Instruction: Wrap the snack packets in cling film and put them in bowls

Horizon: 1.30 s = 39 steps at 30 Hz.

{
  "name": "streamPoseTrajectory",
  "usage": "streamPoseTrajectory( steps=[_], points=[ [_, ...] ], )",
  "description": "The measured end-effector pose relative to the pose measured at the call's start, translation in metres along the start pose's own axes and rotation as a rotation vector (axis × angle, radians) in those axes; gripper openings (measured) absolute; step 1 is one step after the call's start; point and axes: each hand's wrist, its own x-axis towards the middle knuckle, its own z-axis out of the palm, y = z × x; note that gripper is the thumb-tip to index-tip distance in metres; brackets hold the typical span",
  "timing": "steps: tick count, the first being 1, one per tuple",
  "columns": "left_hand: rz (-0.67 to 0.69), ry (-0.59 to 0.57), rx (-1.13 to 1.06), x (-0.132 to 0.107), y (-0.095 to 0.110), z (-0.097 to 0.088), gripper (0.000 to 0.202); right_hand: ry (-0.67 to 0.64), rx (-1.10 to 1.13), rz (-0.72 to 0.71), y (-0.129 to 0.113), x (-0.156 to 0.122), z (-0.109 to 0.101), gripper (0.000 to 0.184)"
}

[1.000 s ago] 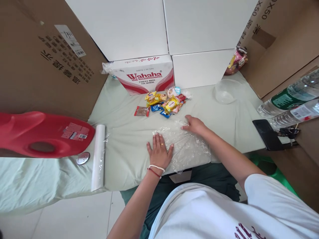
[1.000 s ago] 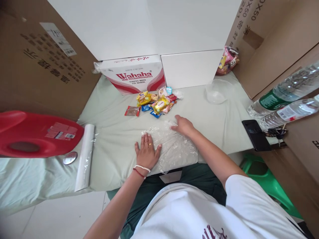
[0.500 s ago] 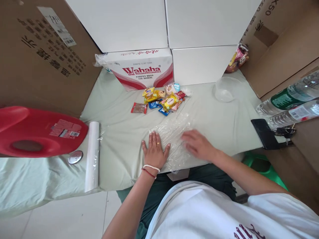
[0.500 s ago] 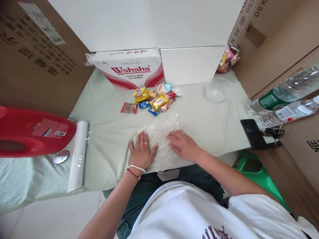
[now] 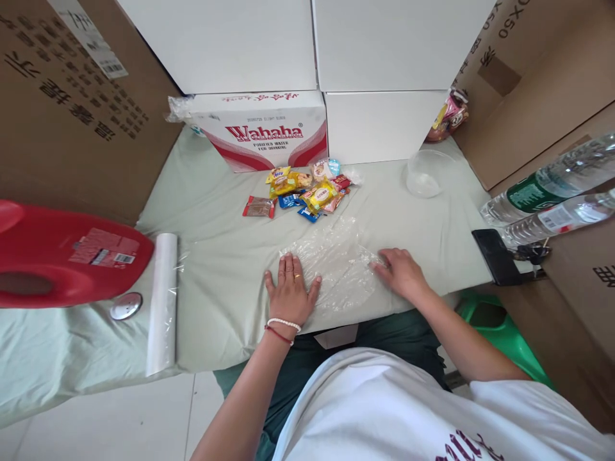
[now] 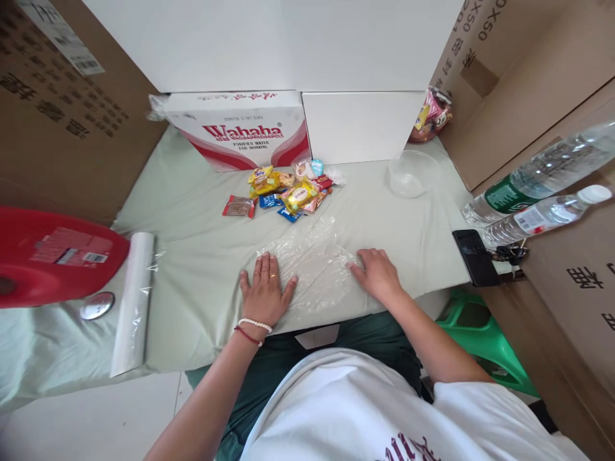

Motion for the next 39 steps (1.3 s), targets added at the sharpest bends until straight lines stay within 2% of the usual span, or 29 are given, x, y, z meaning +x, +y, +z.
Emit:
streamPoseTrajectory(
  steps=[2,4,6,8,10,11,13,17,19,22,24,25,27,29,31,33,36,37,39],
  points=[
    [-0.001,-0.004,0.008,0.0,0.001,-0.001,0.077,-0.046,0.073,-0.055,-0.019,0.007,0.01,0.019],
    [-0.001,-0.015,0.008,0.0,0.001,-0.003,0.077,-0.086,0.291,-0.073,-0.031,0.013,0.012,0.015],
    [-0.005,-0.025,0.002,0.0,0.001,-0.003,0.076,-0.189,0.64,-0.005,-0.037,0.02,0.007,0.023],
    [-0.005,-0.028,-0.003,0.0,0.001,-0.003,0.077,-0.374,1.002,0.116,-0.039,0.025,-0.004,0.036],
    [-0.002,-0.028,-0.001,-0.001,0.001,-0.003,0.079,-0.541,1.248,0.23,-0.039,0.03,-0.015,0.051],
    [0.003,-0.029,0.002,-0.001,0.0,-0.003,0.081,-0.58,1.315,0.27,-0.038,0.032,-0.02,0.058],
    [0.015,-0.039,0.012,-0.002,0.0,-0.003,0.087,-0.548,1.372,0.324,-0.032,0.035,-0.029,0.064],
    [0.058,-0.069,0.036,-0.003,-0.003,-0.004,0.101,-0.308,1.39,0.378,-0.003,0.037,-0.044,0.059],
    [0.081,-0.086,0.039,-0.004,-0.005,-0.004,0.107,-0.19,1.343,0.392,0.016,0.04,-0.052,0.058],
    [0.114,-0.114,0.03,-0.005,-0.009,-0.006,0.111,0.057,1.153,0.405,0.037,0.05,-0.062,0.055],
    [0.13,-0.133,0.023,-0.005,-0.01,-0.007,0.112,0.187,0.981,0.335,0.035,0.063,-0.066,0.048],
    [0.136,-0.142,0.021,-0.005,-0.011,-0.008,0.113,0.212,0.891,0.268,0.028,0.072,-0.067,0.042],
    [0.143,-0.158,0.017,-0.004,-0.011,-0.009,0.114,0.183,0.691,0.087,0.005,0.096,-0.067,0.028],
    [0.142,-0.176,0.013,-0.003,-0.011,-0.011,0.114,0.123,0.458,-0.13,-0.026,0.127,-0.064,0.023],
    [0.134,-0.2,0.007,-0.002,-0.01,-0.012,0.112,0.086,0.226,-0.343,-0.059,0.163,-0.058,0.032],
    [0.128,-0.216,-0.002,-0.002,-0.01,-0.013,0.11,0.065,0.025,-0.487,-0.087,0.199,-0.05,0.048],
    [0.126,-0.213,-0.023,-0.002,-0.01,-0.013,0.11,-0.069,-0.218,-0.586,-0.114,0.241,-0.038,0.072],
    [0.125,-0.211,-0.03,-0.002,-0.01,-0.013,0.111,-0.114,-0.278,-0.601,-0.119,0.248,-0.036,0.07],
    [0.122,-0.211,-0.042,-0.002,-0.011,-0.012,0.112,-0.144,-0.355,-0.61,-0.122,0.253,-0.037,0.053]
  ],
)
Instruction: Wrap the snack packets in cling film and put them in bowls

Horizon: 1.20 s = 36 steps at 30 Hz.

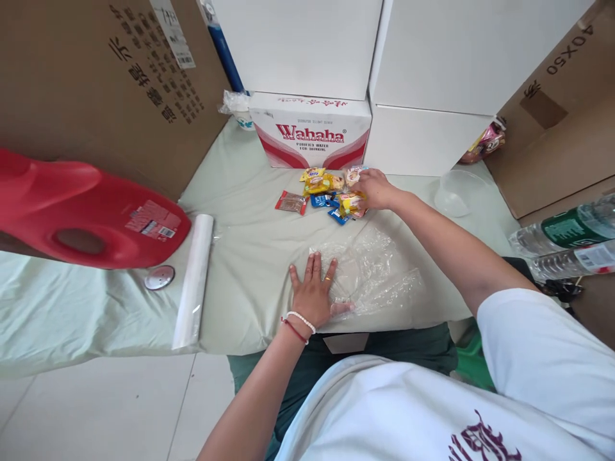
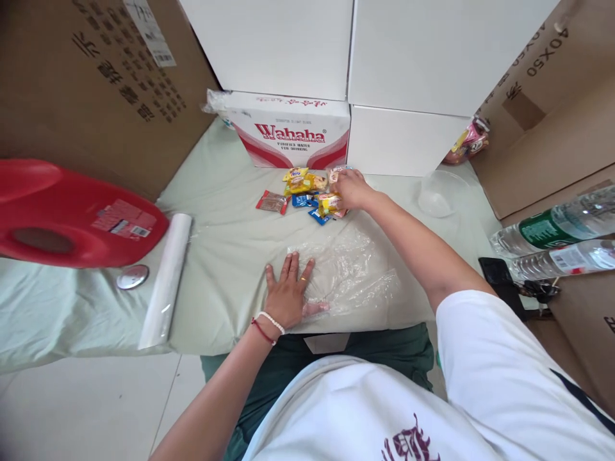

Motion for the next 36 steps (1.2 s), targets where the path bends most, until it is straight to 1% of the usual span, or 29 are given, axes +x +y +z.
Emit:
streamPoseTrajectory(
  steps=[1,3,5,7,8,10,13,15,16,18,20,24,27,29,31,34,36],
  points=[
    [-0.001,0.001,-0.005,0.0,0.0,0.0,0.112,0.011,-0.018,0.009,0.0,-0.004,-0.002,0.043],
    [0.001,0.008,-0.012,-0.001,0.0,0.001,0.114,0.086,-0.008,0.062,0.0,-0.021,-0.008,0.036],
    [0.009,0.015,-0.014,-0.001,-0.001,0.001,0.115,0.193,0.1,0.115,-0.003,-0.047,-0.013,0.035],
    [0.015,0.016,-0.013,-0.001,-0.001,0.002,0.116,0.245,0.241,0.085,-0.012,-0.077,-0.011,0.029],
    [0.015,0.013,-0.011,-0.001,-0.001,0.002,0.116,0.238,0.3,0.035,-0.02,-0.092,-0.007,0.026],
    [0.006,0.007,-0.004,-0.001,0.0,0.002,0.116,0.189,0.354,-0.076,-0.041,-0.119,0.008,0.02],
    [-0.021,0.001,0.006,0.0,0.002,0.001,0.116,0.093,0.294,-0.199,-0.072,-0.15,0.039,0.013],
    [-0.035,-0.007,0.0,0.001,0.003,-0.001,0.121,0.021,0.281,-0.277,-0.084,-0.166,0.057,0.013],
    [-0.039,-0.012,-0.005,0.001,0.003,-0.001,0.123,-0.003,0.31,-0.301,-0.087,-0.172,0.063,0.015],
    [-0.04,-0.022,-0.011,0.001,0.004,-0.003,0.127,-0.013,0.412,-0.293,-0.086,-0.18,0.071,0.023],
    [-0.041,-0.029,-0.007,0.001,0.004,-0.003,0.128,0.005,0.488,-0.252,-0.082,-0.183,0.073,0.023],
    [-0.051,-0.031,0.016,0.002,0.004,-0.002,0.129,0.025,0.475,-0.249,-0.079,-0.184,0.065,0.011],
    [-0.046,-0.033,0.038,0.004,0.002,0.0,0.125,0.1,0.491,-0.251,-0.083,-0.187,0.06,0.012],
    [-0.04,-0.039,0.051,0.004,0.002,0.002,0.122,0.135,0.501,-0.266,-0.087,-0.189,0.062,0.012],
    [-0.041,-0.043,0.057,0.004,0.002,0.002,0.123,0.112,0.467,-0.304,-0.092,-0.191,0.068,0.011],
    [-0.046,-0.039,0.057,0.004,0.003,0.001,0.128,0.037,0.397,-0.344,-0.097,-0.194,0.079,0.005],
    [-0.036,-0.033,0.047,0.003,0.002,0.002,0.129,0.034,0.394,-0.352,-0.094,-0.198,0.081,0.008]
  ],
)
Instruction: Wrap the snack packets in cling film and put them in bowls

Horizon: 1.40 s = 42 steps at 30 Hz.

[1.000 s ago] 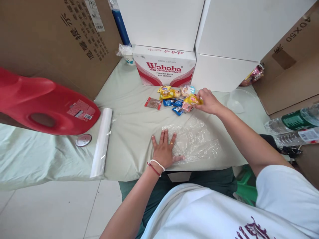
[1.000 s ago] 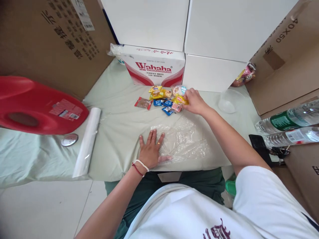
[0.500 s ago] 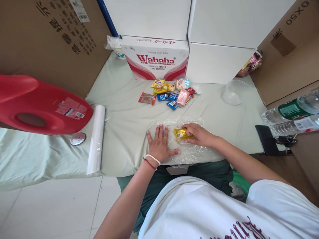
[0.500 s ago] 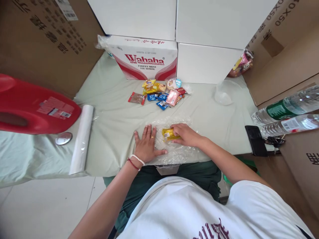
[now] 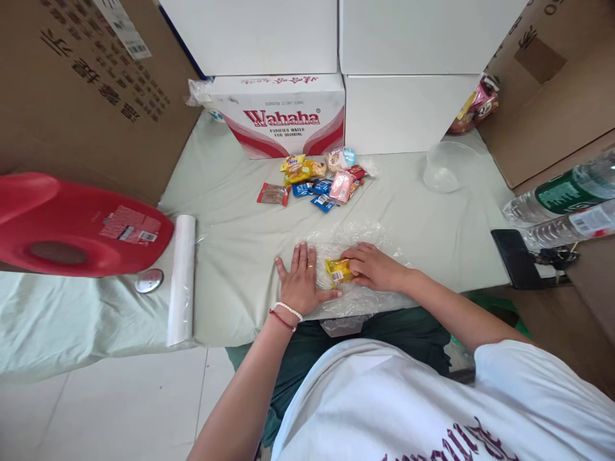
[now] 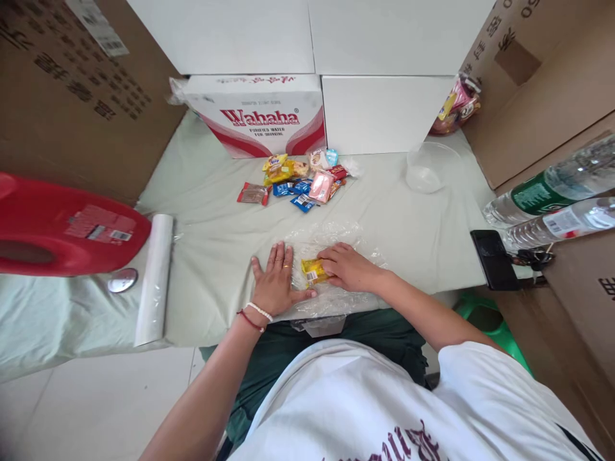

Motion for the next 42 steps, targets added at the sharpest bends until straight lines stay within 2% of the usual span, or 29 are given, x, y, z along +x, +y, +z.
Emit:
streamPoseTrajectory(
  steps=[4,6,8,11,13,15,17,19,22,27,30,31,34,36,38,40,42],
  points=[
    [0.06,0.067,-0.09,-0.002,-0.009,0.003,0.122,0.161,0.089,0.015,-0.001,-0.028,-0.014,0.012],
    [0.084,0.173,-0.162,-0.007,-0.015,0.003,0.11,0.24,0.156,0.045,-0.005,-0.051,-0.022,0.01],
    [0.1,0.328,-0.205,-0.017,-0.018,0.001,0.094,0.284,0.188,0.07,-0.012,-0.075,-0.024,0.013],
    [0.186,0.498,-0.213,-0.039,-0.018,-0.006,0.065,0.293,0.139,0.108,-0.024,-0.108,-0.012,0.035],
    [0.296,0.485,-0.222,-0.053,-0.016,-0.011,0.063,0.261,0.079,0.139,-0.03,-0.122,0.0,0.044],
    [0.356,0.388,-0.216,-0.064,-0.016,-0.012,0.071,0.242,0.034,0.17,-0.031,-0.129,0.011,0.034],
    [0.329,0.278,-0.201,-0.069,-0.02,-0.012,0.077,0.258,0.024,0.176,-0.029,-0.129,0.016,0.019],
    [0.288,0.205,-0.203,-0.071,-0.026,-0.01,0.077,0.289,0.043,0.155,-0.025,-0.123,0.013,0.015],
    [0.286,0.19,-0.205,-0.07,-0.031,-0.007,0.065,0.302,0.099,0.092,-0.018,-0.106,-0.007,0.015],
    [0.199,0.276,-0.244,-0.064,-0.017,-0.001,0.055,0.233,0.098,-0.009,-0.007,-0.066,-0.051,0.021],
    [0.086,0.358,-0.352,-0.057,-0.008,0.003,0.026,0.151,0.065,-0.011,0.004,-0.043,-0.066,0.027],
    [0.045,0.39,-0.398,-0.054,-0.007,0.005,0.023,0.125,0.055,-0.001,0.008,-0.037,-0.069,0.028],
    [-0.14,0.5,-0.514,-0.043,-0.009,0.011,0.025,0.023,0.012,0.116,0.022,-0.017,-0.074,0.026],
    [-0.309,0.582,-0.525,-0.034,-0.013,0.014,0.017,-0.082,-0.058,0.263,0.029,-0.002,-0.076,0.022],
    [-0.431,0.663,-0.494,-0.026,-0.015,0.014,0.023,-0.137,-0.156,0.4,0.035,0.015,-0.077,0.022],
    [-0.46,0.747,-0.444,-0.023,-0.015,0.011,0.038,-0.099,-0.227,0.466,0.039,0.035,-0.076,0.028],
    [-0.436,0.839,-0.378,-0.026,-0.01,0.007,0.039,-0.056,-0.239,0.479,0.043,0.055,-0.071,0.039]
  ],
)
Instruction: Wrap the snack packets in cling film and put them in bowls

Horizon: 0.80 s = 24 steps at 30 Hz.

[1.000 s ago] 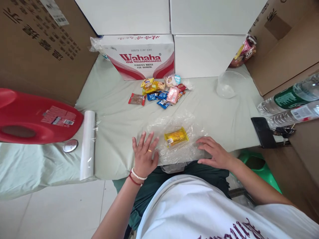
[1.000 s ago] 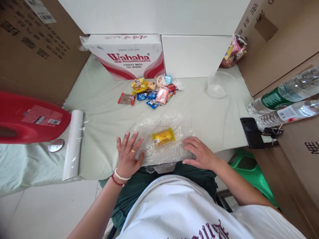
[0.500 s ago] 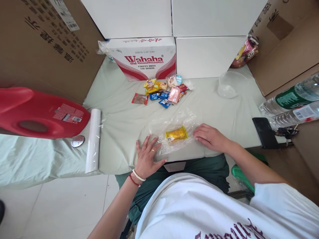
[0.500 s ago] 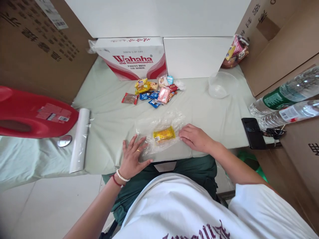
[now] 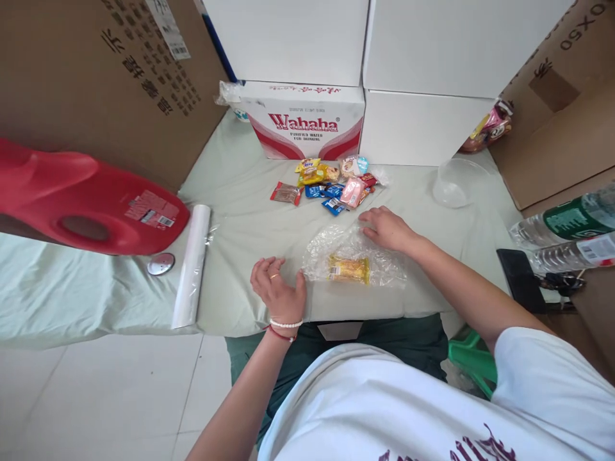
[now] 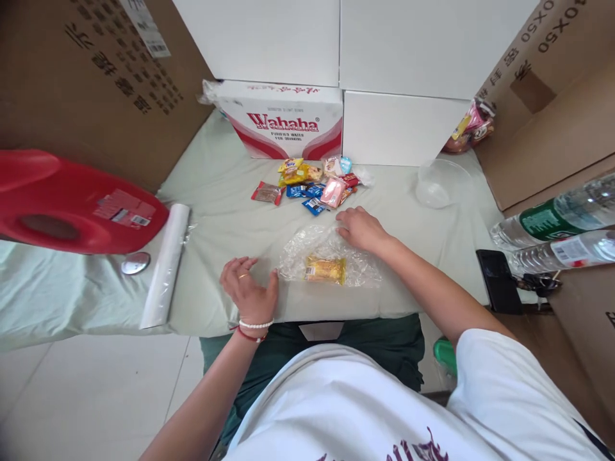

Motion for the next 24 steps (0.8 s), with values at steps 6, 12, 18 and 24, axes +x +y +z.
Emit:
streamPoseTrajectory(
  steps=[6,12,18,24],
  points=[
    [0.37,-0.049,0.032,-0.027,0.021,-0.018,0.031,-0.197,0.044,0.029,-0.013,0.045,0.016,0.061],
    [0.423,-0.466,0.084,-0.017,0.049,0.0,0.045,-0.185,0.227,-0.001,-0.03,0.03,0.0,0.018],
    [0.38,-0.552,0.097,-0.004,0.049,0.01,0.029,-0.168,0.048,-0.321,-0.064,-0.041,0.024,0.038],
    [0.204,-0.395,-0.284,-0.009,0.012,0.008,0.032,-0.098,-0.054,-0.329,-0.075,-0.071,0.066,0.051]
  ],
)
